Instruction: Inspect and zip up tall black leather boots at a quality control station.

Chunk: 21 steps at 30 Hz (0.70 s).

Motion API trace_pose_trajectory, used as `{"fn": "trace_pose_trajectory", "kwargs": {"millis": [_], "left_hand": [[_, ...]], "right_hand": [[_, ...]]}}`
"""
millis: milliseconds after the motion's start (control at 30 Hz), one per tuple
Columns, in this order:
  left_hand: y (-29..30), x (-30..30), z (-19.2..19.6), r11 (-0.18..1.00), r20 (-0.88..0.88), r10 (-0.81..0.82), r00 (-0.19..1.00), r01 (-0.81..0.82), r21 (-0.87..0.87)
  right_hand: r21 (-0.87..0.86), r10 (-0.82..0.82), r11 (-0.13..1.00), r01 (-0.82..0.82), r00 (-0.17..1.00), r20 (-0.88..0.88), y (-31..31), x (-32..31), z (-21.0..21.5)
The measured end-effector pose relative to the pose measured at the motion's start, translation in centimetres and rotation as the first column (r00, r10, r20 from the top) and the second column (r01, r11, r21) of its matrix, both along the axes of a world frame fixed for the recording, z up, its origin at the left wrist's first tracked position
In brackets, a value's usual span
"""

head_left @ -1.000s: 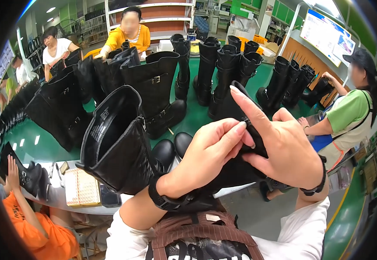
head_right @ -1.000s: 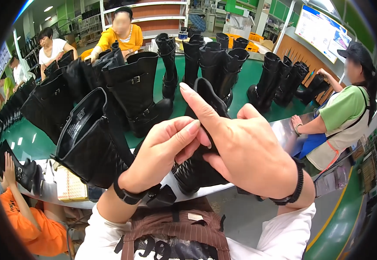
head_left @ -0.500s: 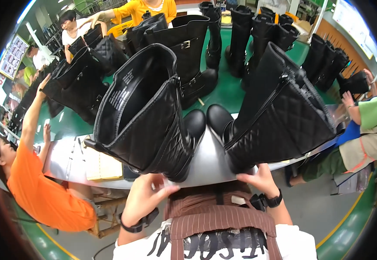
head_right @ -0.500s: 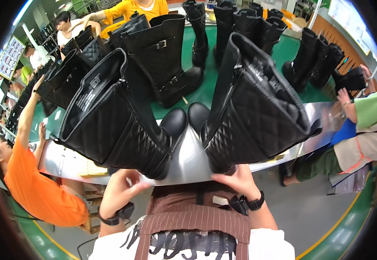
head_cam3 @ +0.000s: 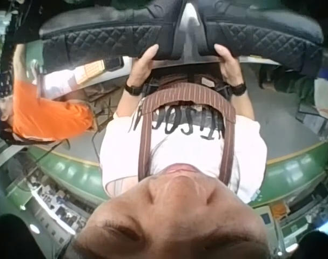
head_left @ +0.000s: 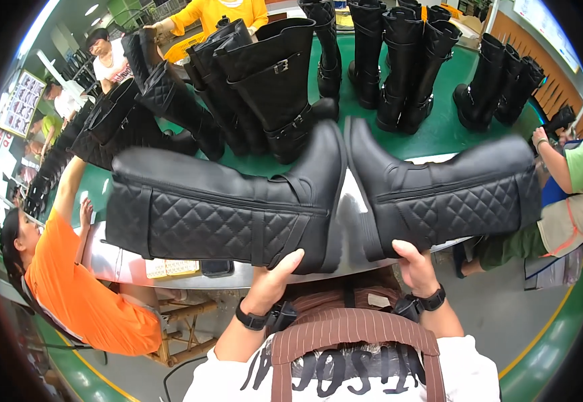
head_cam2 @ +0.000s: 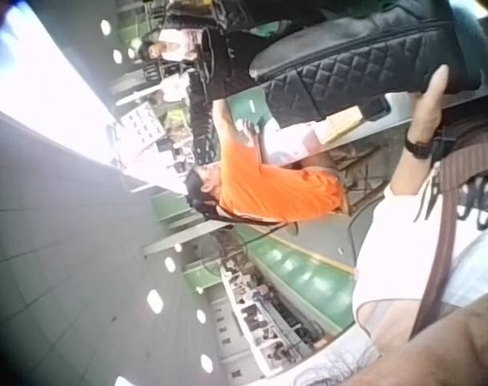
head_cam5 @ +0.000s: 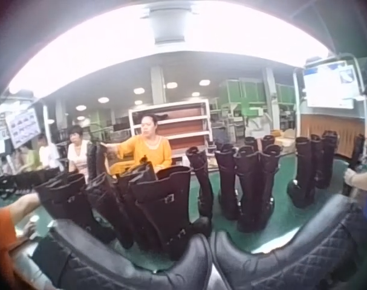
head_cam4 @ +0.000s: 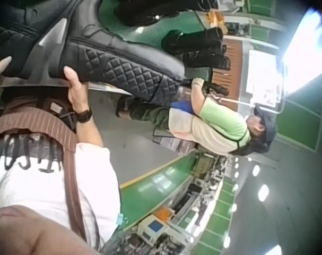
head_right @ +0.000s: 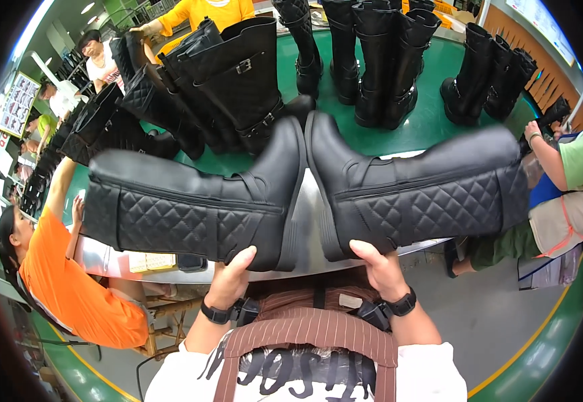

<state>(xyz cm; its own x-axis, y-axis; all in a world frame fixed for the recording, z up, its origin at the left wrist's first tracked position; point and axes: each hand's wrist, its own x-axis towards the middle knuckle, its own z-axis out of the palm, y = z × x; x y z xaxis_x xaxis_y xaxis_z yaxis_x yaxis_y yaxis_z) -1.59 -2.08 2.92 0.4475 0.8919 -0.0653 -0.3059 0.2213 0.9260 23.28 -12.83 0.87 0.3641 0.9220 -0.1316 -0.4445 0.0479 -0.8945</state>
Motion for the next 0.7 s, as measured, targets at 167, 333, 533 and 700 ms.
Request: {"fn": "trace_pose_trajectory", "kwargs": {"millis": [167, 333, 533, 700], "left_hand": [[-0.3, 2.2, 0.6, 0.991, 0.386, -0.085, 0.919, 0.120, -0.067], [-0.6, 3.1, 1.0, 0.982, 0.395, -0.104, 0.913, 0.158, -0.104], [-1.1, 2.9, 0.0, 0.991, 0.375, -0.061, 0.925, 0.100, -0.085], [-0.7, 2.6, 0.0, 0.999, 0.266, -0.022, 0.964, 0.030, -0.025]], "right_hand": [[0.301, 0.114, 0.954, 0.000, 0.925, -0.361, 0.3, -1.2, 1.0], [0.297, 0.074, 0.955, 0.022, 0.949, -0.307, 0.2, -1.2, 0.9], [0.248, 0.072, 0.969, 0.007, 0.948, -0.310, -0.1, -0.9, -0.7], [0.236, 0.072, 0.971, -0.021, 0.975, -0.208, 0.0, -0.3, -0.2]]}}
